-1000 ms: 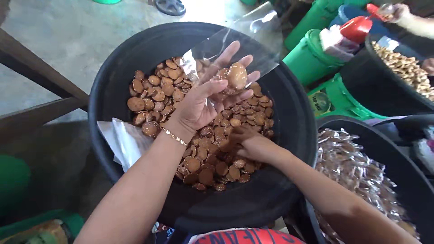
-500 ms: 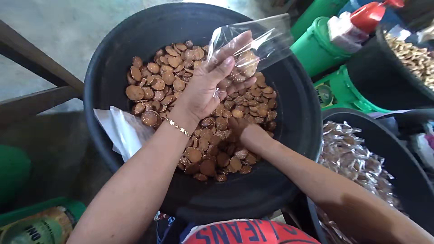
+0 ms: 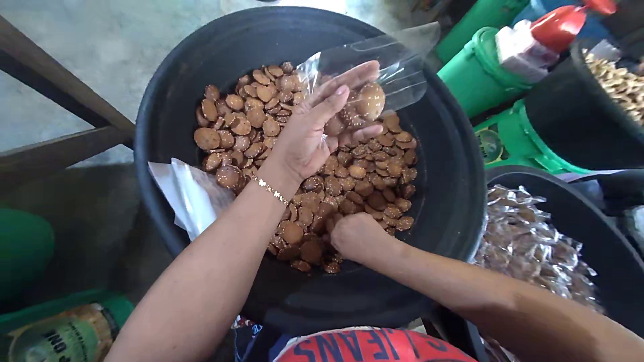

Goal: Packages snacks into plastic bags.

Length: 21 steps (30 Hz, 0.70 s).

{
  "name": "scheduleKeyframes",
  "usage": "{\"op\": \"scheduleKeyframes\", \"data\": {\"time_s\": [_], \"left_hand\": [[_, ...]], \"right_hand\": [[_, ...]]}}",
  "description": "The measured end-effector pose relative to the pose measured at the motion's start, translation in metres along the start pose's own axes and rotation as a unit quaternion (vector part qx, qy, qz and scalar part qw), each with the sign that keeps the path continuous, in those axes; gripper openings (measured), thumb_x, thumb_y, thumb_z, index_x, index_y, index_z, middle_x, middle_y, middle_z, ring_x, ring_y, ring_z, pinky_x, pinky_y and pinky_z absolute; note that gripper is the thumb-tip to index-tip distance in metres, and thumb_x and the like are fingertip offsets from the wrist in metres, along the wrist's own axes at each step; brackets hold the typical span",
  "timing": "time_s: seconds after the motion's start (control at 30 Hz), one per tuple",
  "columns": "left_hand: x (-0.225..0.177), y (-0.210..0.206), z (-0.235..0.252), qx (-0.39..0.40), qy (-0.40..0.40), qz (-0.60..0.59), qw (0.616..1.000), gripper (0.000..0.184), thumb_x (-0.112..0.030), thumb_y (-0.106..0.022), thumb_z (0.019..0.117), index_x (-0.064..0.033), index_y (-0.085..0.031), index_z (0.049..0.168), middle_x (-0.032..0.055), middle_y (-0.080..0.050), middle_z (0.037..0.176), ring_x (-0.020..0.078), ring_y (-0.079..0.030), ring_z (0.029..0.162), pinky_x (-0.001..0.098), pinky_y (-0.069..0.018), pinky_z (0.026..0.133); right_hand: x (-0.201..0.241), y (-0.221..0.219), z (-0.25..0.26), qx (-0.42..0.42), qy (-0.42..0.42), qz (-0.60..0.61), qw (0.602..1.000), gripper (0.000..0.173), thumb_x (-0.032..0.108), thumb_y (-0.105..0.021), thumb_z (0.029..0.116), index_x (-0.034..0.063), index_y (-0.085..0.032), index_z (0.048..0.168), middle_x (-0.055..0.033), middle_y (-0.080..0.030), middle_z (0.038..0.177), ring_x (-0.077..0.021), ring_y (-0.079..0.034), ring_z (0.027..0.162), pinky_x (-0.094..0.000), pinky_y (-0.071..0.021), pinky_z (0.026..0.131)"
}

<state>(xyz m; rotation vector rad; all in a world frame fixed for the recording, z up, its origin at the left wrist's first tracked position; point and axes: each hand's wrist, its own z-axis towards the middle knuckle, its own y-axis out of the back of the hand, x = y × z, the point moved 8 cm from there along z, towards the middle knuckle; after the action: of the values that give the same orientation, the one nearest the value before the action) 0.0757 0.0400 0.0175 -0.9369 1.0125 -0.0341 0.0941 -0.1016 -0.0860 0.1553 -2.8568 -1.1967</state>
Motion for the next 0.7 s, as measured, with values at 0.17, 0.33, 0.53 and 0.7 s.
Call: {"op": "scheduleKeyframes", "data": {"time_s": [0.17,0.33,0.53,0.7], "left_hand": [[-0.001,-0.001,0.004,0.026,-0.013,-0.016,0.999,0.049,-0.029,-0.019,0.1122,-0.0110,-0.053,0.141,0.0067,-0.057,0.144,0.0234,-0.062,0.124,0.0422,-0.0571,0.098],[0.005,-0.002,0.000,0.055,0.006,-0.032,0.998,0.061,-0.052,-0.022,0.1086,-0.0133,-0.049,0.147,0.0081,-0.053,0.149,0.0263,-0.061,0.126,0.0426,-0.0569,0.098],[0.007,-0.011,-0.001,0.019,0.049,-0.080,0.995,0.049,-0.036,-0.025,0.1112,-0.0095,-0.052,0.142,0.0125,-0.065,0.132,0.0258,-0.069,0.112,0.0385,-0.0606,0.092],[0.009,-0.020,-0.005,0.007,0.061,-0.009,0.998,0.041,-0.007,-0.057,0.0985,-0.0067,-0.048,0.139,0.0093,-0.068,0.125,0.0221,-0.072,0.106,0.0347,-0.0619,0.090]], "right_hand": [[-0.002,-0.006,-0.009,0.021,0.044,0.002,0.999,0.049,0.031,-0.052,0.1081,-0.0154,-0.059,0.122,-0.0347,-0.063,0.119,-0.0507,-0.065,0.106,-0.0611,-0.0527,0.087],[-0.044,0.026,-0.031,-0.077,0.151,0.207,0.964,0.032,0.008,-0.058,0.1021,0.0023,-0.065,0.132,-0.0224,-0.067,0.126,-0.0365,-0.065,0.116,-0.0533,-0.0507,0.101],[-0.130,0.042,-0.071,-0.307,0.283,0.723,0.551,0.038,0.024,-0.070,0.0953,0.0278,-0.068,0.133,0.0046,-0.072,0.123,-0.0088,-0.073,0.101,-0.0290,-0.0634,0.083],[-0.131,0.064,-0.094,-0.423,0.176,0.815,0.356,0.029,0.006,-0.051,0.0998,0.0048,-0.061,0.127,-0.0063,-0.073,0.108,-0.0163,-0.074,0.093,-0.0325,-0.0634,0.085]]}}
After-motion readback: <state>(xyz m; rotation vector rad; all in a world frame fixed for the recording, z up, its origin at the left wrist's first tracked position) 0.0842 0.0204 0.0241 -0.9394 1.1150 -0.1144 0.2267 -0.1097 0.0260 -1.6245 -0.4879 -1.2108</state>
